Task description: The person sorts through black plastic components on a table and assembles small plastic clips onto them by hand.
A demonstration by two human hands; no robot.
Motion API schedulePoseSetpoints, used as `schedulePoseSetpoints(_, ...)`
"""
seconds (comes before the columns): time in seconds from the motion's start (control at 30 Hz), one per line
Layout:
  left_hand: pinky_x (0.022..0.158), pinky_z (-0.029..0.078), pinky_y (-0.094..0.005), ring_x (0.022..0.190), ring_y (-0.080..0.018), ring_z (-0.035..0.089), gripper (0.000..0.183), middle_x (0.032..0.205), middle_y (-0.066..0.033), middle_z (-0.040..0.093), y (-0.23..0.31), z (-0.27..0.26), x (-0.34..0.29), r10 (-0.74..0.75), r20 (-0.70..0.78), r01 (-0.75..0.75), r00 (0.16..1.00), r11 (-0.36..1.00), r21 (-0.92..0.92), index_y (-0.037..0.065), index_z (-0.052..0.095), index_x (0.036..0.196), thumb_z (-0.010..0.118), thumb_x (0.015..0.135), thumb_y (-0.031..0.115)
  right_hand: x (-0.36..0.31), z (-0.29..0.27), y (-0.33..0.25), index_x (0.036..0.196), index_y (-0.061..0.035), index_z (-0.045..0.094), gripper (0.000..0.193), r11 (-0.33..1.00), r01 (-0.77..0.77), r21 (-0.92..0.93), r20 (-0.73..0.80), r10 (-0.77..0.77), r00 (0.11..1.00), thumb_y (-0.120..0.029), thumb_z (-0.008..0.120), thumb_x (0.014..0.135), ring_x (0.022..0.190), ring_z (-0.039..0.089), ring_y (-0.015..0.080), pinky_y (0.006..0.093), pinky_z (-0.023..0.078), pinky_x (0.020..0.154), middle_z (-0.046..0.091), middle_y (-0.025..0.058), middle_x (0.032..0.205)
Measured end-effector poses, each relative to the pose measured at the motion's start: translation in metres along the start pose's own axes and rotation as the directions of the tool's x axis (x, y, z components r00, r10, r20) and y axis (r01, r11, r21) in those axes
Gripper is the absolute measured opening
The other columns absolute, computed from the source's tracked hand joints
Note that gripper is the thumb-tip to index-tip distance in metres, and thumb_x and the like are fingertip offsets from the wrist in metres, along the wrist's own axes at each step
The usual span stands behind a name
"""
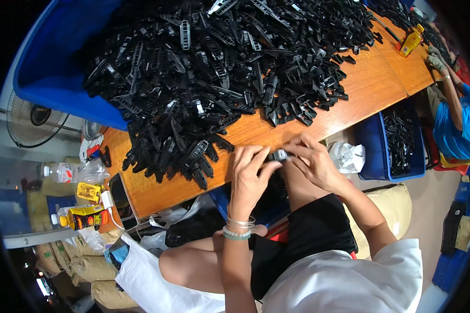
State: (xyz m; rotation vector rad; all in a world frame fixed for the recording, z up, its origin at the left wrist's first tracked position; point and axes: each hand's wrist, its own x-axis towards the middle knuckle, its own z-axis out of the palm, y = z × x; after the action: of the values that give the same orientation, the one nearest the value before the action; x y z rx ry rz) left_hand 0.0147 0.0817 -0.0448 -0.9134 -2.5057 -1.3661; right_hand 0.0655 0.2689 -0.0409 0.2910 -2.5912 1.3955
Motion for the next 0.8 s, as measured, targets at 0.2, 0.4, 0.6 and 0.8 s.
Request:
schedulePoseSetpoints(0.2, 0.082, 0.046, -0.04, 0.093, -0.0308, 0.056, 0.03, 0.101, -0.0137, 0.06, -0.011, -0.027, -0.007, 0.034, -0.244, 0.06, 0.969, 0.928, 0.367, -0.001, 0.064, 0.11, 0.065, 0.08, -0.002, -0.019, 0.008, -0.001, 0.109, -0.001, 0.065, 0.029, 0.997, 0.058, 0.058, 0.112, -0.065, 0.992, -0.003, 0.067, 0.08, 0.093, 0.06, 0.031, 0.0375, 0.048, 0.08, 0.06, 0.0134, 0.097)
schedulePoseSetpoints(0.4, 0.094, 0.04, -0.0436, 0.11, -0.0317, 0.051, 0.032, 0.117, -0.0124, 0.057, -0.018, -0.016, 0.0, 0.074, -0.147, 0.043, 0.986, 0.747, 0.663, 0.0, 0.063, 0.109, 0.057, 0.078, 0.0, 0.049, 0.023, 0.01, 0.097, -0.004, 0.065, 0.023, 0.911, 0.135, -0.39, -0.353, -0.284, 0.891, -0.007, 0.071, 0.075, 0.086, 0.054, 0.0291, 0.0391, 0.043, 0.073, 0.057, 0.0095, 0.092)
schedulePoseSetpoints(0.6, 0.094, 0.04, -0.0442, 0.107, -0.0309, 0.053, 0.032, 0.109, -0.0123, 0.058, -0.006, 0.002, 0.0, 0.133, -0.014, -0.101, 0.991, 0.813, 0.574, 0.002, 0.063, 0.11, 0.058, 0.078, 0.001, 0.058, 0.042, 0.017, 0.098, -0.0069, 0.065, 0.027, 0.816, 0.05, -0.576, -0.352, -0.303, 0.886, -0.015, 0.073, 0.072, 0.089, 0.05, 0.0265, 0.0395, 0.037, 0.074, 0.056, 0.0077, 0.095)
schedulePoseSetpoints(0.8, 0.089, 0.043, -0.0438, 0.102, -0.0335, 0.052, 0.037, 0.113, -0.0146, 0.056, 0.008, 0.003, -0.001, 0.089, -0.081, -0.049, 0.993, 0.913, 0.405, 0.001, 0.058, 0.116, 0.064, 0.079, 0.002, 0.041, 0.039, 0.015, 0.105, -0.0058, 0.062, 0.034, 0.845, 0.06, -0.532, -0.361, -0.291, 0.886, -0.014, 0.072, 0.073, 0.092, 0.051, 0.0261, 0.0402, 0.037, 0.076, 0.056, 0.008, 0.096)
